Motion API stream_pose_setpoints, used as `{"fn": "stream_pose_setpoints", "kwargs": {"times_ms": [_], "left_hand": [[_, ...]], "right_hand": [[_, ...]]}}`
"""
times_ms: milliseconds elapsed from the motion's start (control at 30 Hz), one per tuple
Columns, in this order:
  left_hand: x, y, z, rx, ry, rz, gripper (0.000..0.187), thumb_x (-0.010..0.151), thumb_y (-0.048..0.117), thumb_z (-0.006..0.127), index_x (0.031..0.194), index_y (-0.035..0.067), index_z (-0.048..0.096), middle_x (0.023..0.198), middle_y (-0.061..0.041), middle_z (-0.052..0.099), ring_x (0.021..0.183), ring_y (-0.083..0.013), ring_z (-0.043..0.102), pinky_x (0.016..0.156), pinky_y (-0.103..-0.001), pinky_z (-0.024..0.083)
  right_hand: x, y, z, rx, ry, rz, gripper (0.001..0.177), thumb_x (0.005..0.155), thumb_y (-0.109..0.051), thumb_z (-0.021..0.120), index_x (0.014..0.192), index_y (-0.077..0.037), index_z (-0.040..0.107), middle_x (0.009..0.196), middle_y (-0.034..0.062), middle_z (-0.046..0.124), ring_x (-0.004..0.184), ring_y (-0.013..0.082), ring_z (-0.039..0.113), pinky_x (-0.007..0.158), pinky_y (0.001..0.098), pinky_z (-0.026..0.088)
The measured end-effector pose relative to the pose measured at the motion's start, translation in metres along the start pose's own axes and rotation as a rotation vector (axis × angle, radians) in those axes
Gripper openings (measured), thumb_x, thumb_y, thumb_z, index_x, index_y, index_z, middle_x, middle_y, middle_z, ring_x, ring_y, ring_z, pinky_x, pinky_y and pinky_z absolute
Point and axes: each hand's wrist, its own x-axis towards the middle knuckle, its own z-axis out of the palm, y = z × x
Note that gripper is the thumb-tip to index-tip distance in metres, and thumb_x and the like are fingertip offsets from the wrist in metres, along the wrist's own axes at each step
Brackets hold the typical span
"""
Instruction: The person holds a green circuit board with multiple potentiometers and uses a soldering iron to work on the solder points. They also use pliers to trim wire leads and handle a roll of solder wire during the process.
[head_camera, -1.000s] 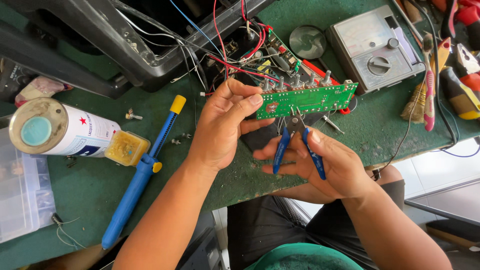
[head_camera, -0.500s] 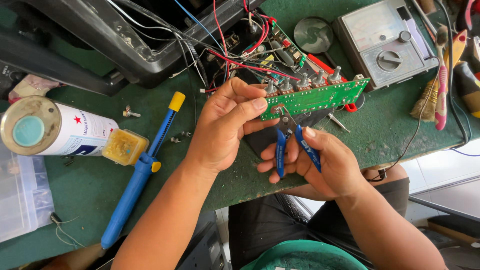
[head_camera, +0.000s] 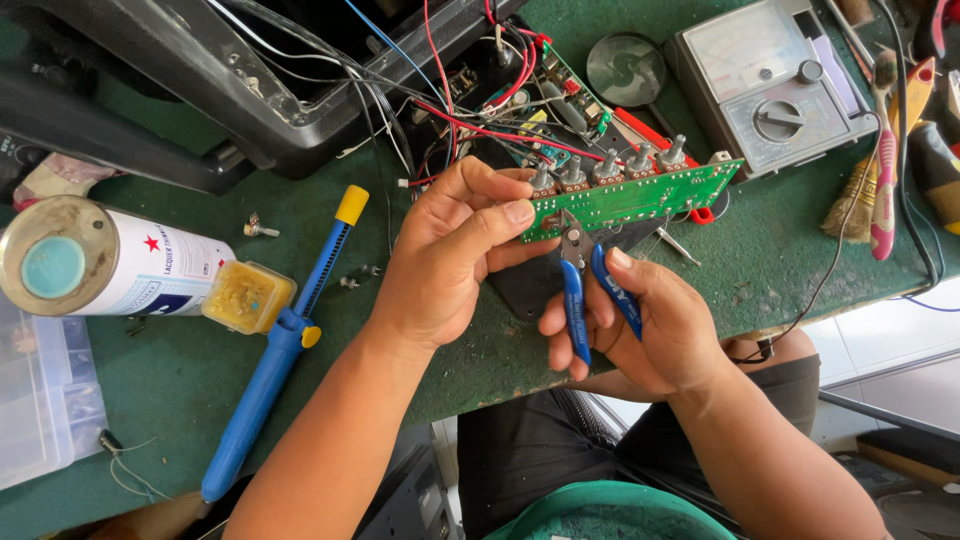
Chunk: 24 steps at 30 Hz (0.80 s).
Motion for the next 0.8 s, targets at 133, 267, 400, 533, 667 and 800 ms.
{"fn": "stream_pose_setpoints", "kwargs": {"times_ms": [133,267,400,533,667,800], "left_hand": [[0.001,-0.002,-0.001,-0.008,0.001,0.002,0.008,0.091,0.009,0.075,0.097,0.013,0.070,0.122,-0.008,0.068,0.107,-0.0192,0.072,0.089,-0.040,0.072],[0.002,-0.005,-0.003,-0.036,-0.017,0.018,0.009,0.091,0.007,0.075,0.098,0.011,0.071,0.122,-0.011,0.066,0.111,-0.0196,0.069,0.089,-0.044,0.072],[0.002,-0.005,-0.003,-0.044,-0.019,0.016,0.009,0.092,0.007,0.074,0.098,0.011,0.070,0.122,-0.010,0.067,0.107,-0.0230,0.073,0.088,-0.044,0.072],[0.002,-0.005,-0.002,-0.041,-0.006,0.006,0.009,0.091,0.008,0.075,0.096,0.012,0.070,0.124,-0.011,0.065,0.105,-0.0241,0.074,0.089,-0.047,0.072],[0.002,-0.005,-0.001,-0.051,0.023,-0.009,0.010,0.091,0.007,0.075,0.097,0.012,0.068,0.120,-0.007,0.068,0.104,-0.0205,0.072,0.086,-0.046,0.073],[0.003,-0.004,-0.001,-0.051,0.049,-0.002,0.011,0.093,0.008,0.075,0.097,0.013,0.066,0.115,-0.004,0.068,0.106,-0.0178,0.068,0.085,-0.048,0.074]], "right_hand": [[0.002,0.001,-0.003,0.038,0.026,-0.006,0.050,0.108,-0.038,0.048,0.070,-0.004,0.049,0.086,0.0380,0.072,0.051,0.0474,0.064,0.042,0.0476,0.048],[0.004,0.002,-0.013,0.228,-0.052,0.069,0.052,0.109,-0.038,0.048,0.068,-0.005,0.046,0.077,0.0354,0.068,0.039,0.0391,0.053,0.029,0.0395,0.037],[0.005,0.000,-0.019,0.441,-0.194,0.168,0.052,0.112,-0.035,0.043,0.069,-0.004,0.042,0.075,0.0362,0.064,0.036,0.0360,0.050,0.026,0.0379,0.036],[0.006,-0.004,-0.021,0.490,-0.246,0.199,0.053,0.114,-0.035,0.040,0.071,-0.005,0.042,0.076,0.0333,0.066,0.036,0.0330,0.050,0.027,0.0360,0.037],[0.001,-0.004,-0.030,0.484,-0.237,0.268,0.057,0.116,-0.042,0.036,0.076,-0.003,0.048,0.091,0.0365,0.070,0.057,0.0459,0.065,0.042,0.0487,0.046],[-0.002,-0.009,-0.020,0.246,-0.187,0.231,0.057,0.112,-0.043,0.040,0.080,0.001,0.058,0.110,0.0441,0.071,0.091,0.0617,0.073,0.079,0.0729,0.058]]}}
